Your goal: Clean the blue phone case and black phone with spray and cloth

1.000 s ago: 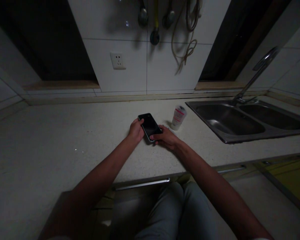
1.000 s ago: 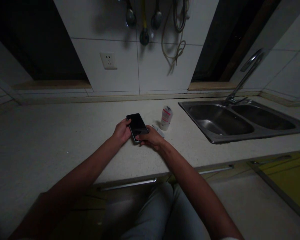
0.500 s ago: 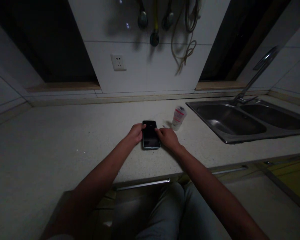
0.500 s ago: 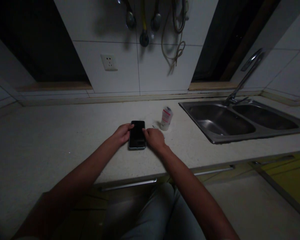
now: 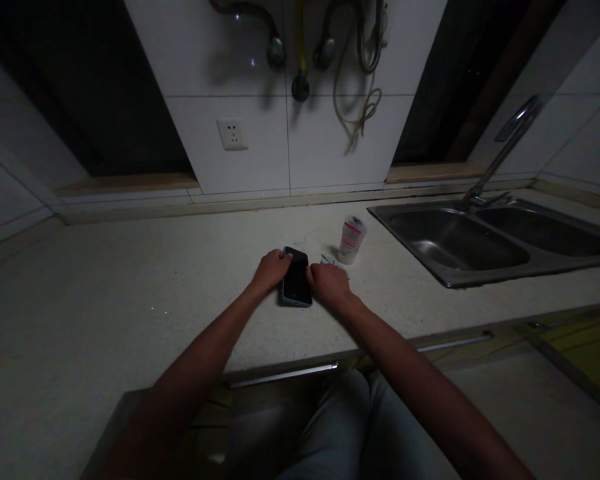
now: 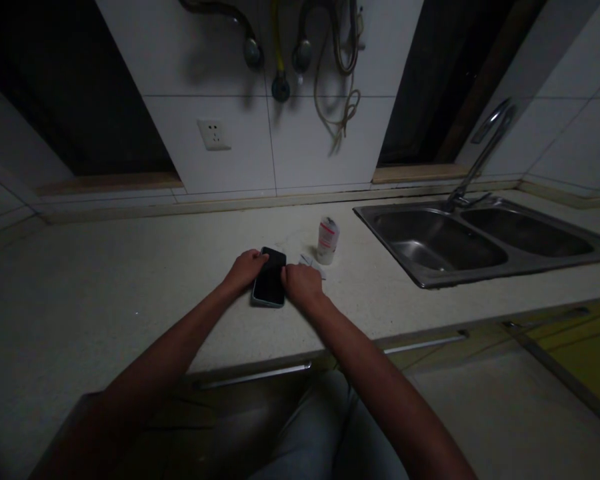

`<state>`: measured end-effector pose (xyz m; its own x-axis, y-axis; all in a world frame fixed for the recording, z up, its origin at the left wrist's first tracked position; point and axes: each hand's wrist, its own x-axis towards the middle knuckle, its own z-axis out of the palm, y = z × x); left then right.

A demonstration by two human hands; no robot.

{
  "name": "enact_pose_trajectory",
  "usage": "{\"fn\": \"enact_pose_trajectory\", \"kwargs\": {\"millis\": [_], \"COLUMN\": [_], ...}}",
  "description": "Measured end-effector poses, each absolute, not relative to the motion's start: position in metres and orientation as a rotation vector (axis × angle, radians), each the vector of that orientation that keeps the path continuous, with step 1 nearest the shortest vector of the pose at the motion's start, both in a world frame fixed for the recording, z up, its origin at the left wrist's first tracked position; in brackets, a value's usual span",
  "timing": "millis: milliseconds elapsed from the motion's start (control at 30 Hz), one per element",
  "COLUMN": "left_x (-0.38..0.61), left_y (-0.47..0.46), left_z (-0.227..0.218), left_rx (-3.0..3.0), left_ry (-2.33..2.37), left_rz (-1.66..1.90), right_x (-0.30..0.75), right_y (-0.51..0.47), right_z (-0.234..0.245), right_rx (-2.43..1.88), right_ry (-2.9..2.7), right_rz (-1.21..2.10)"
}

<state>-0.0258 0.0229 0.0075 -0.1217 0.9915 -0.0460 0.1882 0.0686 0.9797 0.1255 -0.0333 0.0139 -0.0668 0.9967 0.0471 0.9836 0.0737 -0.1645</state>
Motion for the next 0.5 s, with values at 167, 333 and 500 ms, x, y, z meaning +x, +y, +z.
{"fn": "enact_pose_trajectory", "kwargs": {"millis": [167, 333, 500], "left_x": [-0.032, -0.038, -0.058], "left_y": [0.015, 0.014, 0.025], "left_z": [0.010, 0.012, 0.017], "left_rx": [1.497, 1.476, 1.567], "left_ry": [1.697, 1.816, 1.913], "left_rz": [1.038, 0.973, 0.854], "right_x": [0.125, 0.126, 0.142], "right_y": [-0.035, -0.035, -0.031], "right_z": [0.012, 0.012, 0.017], "right_rx": [-2.007, -1.992, -2.090], "right_ry": [-2.189, -2.196, -2.044], "right_rz": [0.114, 0.119, 0.185]}}
